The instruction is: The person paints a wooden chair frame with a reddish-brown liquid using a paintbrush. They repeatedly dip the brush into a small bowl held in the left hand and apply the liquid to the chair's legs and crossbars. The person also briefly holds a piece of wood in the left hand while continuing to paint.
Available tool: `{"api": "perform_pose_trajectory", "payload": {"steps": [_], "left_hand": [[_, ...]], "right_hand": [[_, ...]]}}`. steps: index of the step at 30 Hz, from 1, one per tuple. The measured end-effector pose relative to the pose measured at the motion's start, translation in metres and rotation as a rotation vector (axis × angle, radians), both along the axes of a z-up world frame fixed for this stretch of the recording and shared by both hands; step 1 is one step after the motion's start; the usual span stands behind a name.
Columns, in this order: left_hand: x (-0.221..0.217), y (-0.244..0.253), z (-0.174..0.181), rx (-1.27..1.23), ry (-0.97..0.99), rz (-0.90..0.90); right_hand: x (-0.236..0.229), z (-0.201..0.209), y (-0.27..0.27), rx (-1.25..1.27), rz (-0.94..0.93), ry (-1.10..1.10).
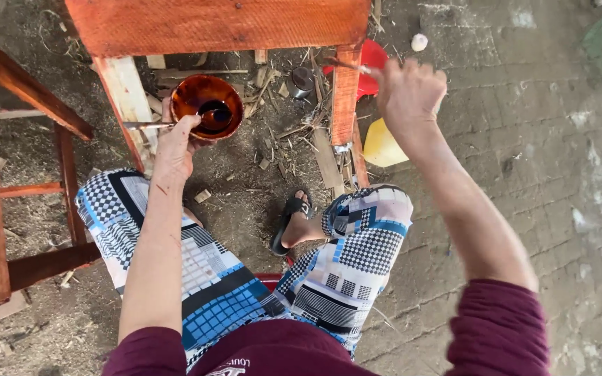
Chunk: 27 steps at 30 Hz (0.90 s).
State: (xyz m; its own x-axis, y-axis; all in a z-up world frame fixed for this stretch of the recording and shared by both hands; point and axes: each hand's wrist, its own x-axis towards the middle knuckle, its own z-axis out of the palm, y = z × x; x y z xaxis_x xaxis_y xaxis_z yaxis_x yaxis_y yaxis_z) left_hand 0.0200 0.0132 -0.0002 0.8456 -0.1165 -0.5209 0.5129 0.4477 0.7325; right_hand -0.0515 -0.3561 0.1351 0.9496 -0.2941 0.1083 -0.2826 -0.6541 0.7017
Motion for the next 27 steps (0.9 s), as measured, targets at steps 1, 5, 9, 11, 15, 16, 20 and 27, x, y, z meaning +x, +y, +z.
{"api": "perform_pose_trajectory", "payload": {"steps": [1, 5, 9, 11, 15, 16, 20, 27], "left_hand": [[0.000, 0.000, 0.001, -0.005, 0.004, 0.002], [-0.004, 0.004, 0.016, -0.014, 0.051, -0.011], [0.000, 0.011, 0.006, -0.022, 0.034, -0.016], [-0.005, 0.012, 0.008, -0.033, 0.017, -0.020], [-0.006, 0.010, 0.007, -0.092, -0.083, -0.036], [-0.007, 0.012, 0.006, -0.088, -0.085, -0.036], [-0.009, 0.010, 0.015, -0.037, 0.039, -0.033], [-0.012, 0.011, 0.005, -0.034, -0.046, -0.024]], "right_hand": [[-0.012, 0.008, 0.011, -0.005, 0.002, 0.004], [-0.024, 0.026, 0.043, -0.240, 0.139, 0.250], [0.024, 0.035, 0.031, -0.059, -0.017, 0.064], [0.005, 0.030, 0.042, -0.169, 0.070, 0.103], [-0.053, 0.002, 0.060, -0.479, 0.356, 0.188], [-0.056, 0.007, 0.066, -0.475, 0.356, 0.185], [-0.038, 0.029, 0.050, -0.340, 0.163, 0.206], [-0.046, 0.032, 0.039, -0.362, 0.235, 0.117]]}}
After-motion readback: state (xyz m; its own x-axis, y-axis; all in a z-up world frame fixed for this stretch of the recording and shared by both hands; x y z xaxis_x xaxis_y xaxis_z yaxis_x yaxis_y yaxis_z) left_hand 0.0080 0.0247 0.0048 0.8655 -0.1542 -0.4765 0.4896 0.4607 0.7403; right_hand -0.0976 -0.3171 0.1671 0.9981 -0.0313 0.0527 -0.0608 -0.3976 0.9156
